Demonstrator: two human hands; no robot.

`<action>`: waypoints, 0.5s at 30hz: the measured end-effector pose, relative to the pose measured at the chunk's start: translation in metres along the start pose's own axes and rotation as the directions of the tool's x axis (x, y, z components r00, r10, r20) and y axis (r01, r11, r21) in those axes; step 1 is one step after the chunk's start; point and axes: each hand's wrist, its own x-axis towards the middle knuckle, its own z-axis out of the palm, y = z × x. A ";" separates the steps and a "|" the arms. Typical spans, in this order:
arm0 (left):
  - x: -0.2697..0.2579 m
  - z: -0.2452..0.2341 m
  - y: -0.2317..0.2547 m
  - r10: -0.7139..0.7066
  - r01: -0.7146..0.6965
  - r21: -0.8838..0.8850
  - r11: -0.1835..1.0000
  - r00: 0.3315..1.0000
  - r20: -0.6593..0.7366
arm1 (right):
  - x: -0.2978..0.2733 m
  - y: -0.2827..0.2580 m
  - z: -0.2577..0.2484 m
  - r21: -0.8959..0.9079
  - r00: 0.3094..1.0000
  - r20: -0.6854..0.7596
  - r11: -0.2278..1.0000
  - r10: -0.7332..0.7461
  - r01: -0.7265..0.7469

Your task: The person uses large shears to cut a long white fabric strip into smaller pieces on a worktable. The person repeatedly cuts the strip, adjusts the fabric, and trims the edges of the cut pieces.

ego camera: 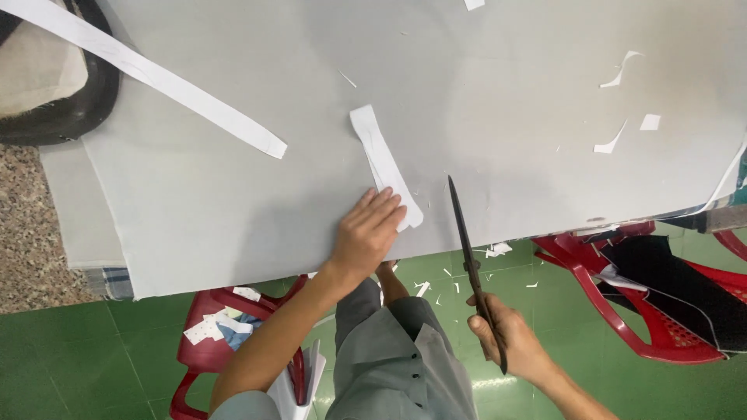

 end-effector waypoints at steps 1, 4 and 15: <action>-0.001 -0.003 0.006 0.002 -0.002 -0.003 1.000 1.000 0.001 | -0.002 0.009 0.001 0.001 1.000 -0.003 1.000 0.002 -0.002; -0.004 -0.011 0.020 -0.001 -0.043 0.185 0.982 0.973 0.232 | -0.010 0.030 0.006 -0.024 0.999 0.012 0.999 -0.040 0.041; 0.005 -0.029 0.017 0.117 -0.180 0.174 0.968 0.940 0.322 | -0.049 0.071 0.007 -0.109 0.989 0.060 0.984 -0.136 0.142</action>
